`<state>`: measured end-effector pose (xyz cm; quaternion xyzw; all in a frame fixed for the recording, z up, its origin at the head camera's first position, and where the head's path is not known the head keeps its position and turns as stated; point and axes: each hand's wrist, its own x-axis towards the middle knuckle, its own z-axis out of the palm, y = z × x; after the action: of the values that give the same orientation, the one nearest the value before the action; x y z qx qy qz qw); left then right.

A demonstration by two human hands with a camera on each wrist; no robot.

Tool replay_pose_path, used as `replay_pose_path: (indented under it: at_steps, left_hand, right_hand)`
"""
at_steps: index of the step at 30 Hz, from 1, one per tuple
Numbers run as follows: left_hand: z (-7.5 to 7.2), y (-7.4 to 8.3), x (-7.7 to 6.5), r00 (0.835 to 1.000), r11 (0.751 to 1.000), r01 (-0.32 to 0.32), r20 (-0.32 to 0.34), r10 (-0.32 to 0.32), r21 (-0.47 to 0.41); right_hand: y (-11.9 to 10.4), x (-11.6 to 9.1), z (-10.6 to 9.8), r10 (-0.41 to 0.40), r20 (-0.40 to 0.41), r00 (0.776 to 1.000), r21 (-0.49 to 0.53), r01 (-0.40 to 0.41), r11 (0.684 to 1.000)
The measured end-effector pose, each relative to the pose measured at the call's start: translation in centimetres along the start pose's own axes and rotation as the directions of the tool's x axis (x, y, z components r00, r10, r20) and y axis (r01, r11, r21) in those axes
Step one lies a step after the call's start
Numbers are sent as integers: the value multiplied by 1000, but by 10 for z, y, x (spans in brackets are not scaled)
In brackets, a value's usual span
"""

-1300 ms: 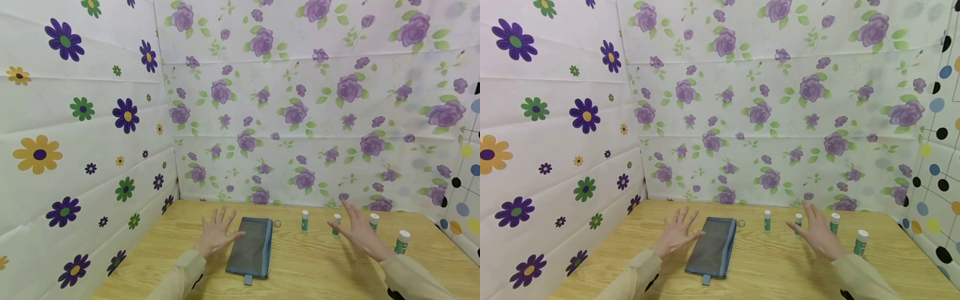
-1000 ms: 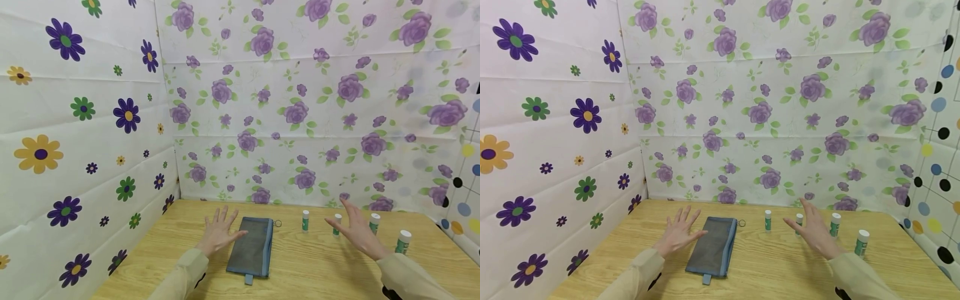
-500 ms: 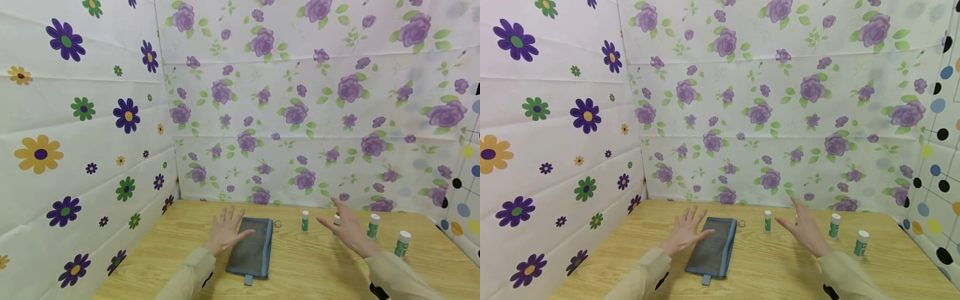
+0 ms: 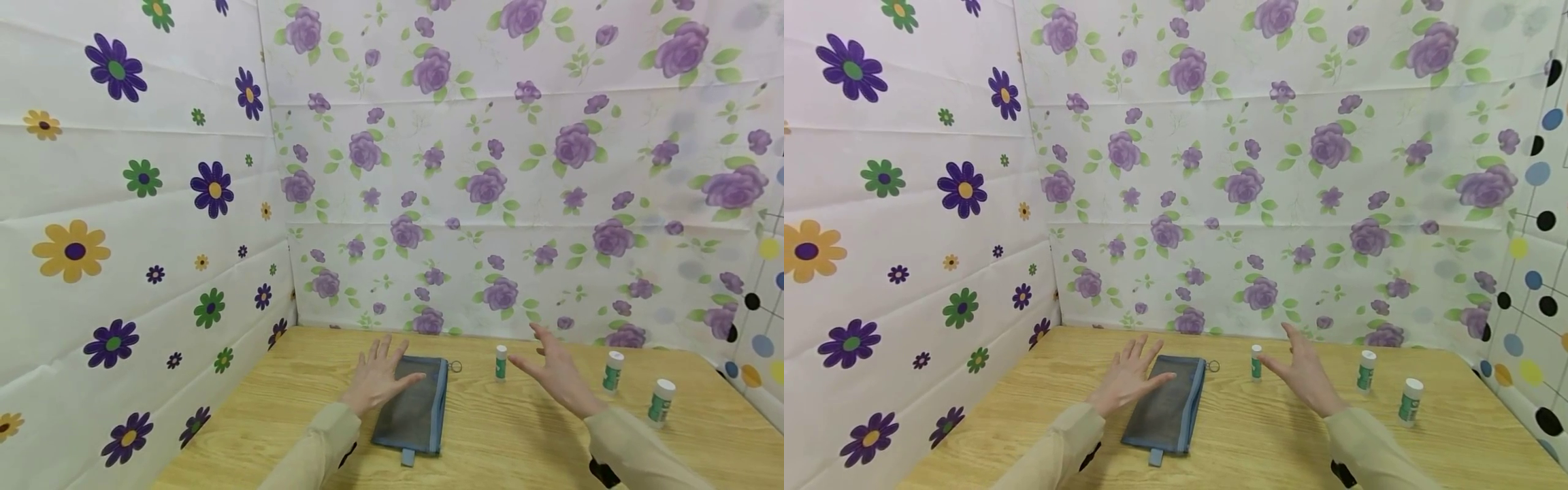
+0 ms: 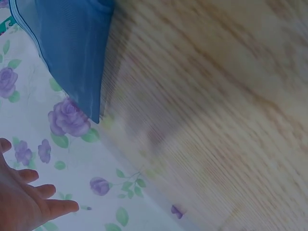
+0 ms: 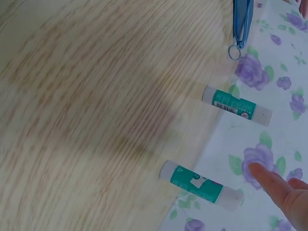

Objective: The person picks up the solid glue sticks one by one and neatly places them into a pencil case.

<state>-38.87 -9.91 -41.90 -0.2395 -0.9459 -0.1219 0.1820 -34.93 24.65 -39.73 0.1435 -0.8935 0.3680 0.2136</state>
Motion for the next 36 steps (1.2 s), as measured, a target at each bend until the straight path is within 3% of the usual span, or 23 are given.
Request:
replay_pose_path:
  at_steps: [17,25,36]
  left_hand:
    - [8,20,4,999,1000,-2,51,3,-28]
    - [7,30,4,995,995,22,102,-13,-92]
    - [10,34,6,992,994,35,123,-22,-101]
  right_hand:
    - [-2,1,18,115,75,990,218,-129,968]
    - [-4,4,29,135,53,989,285,-144,948]
    - [-1,4,40,197,56,979,341,-204,918]
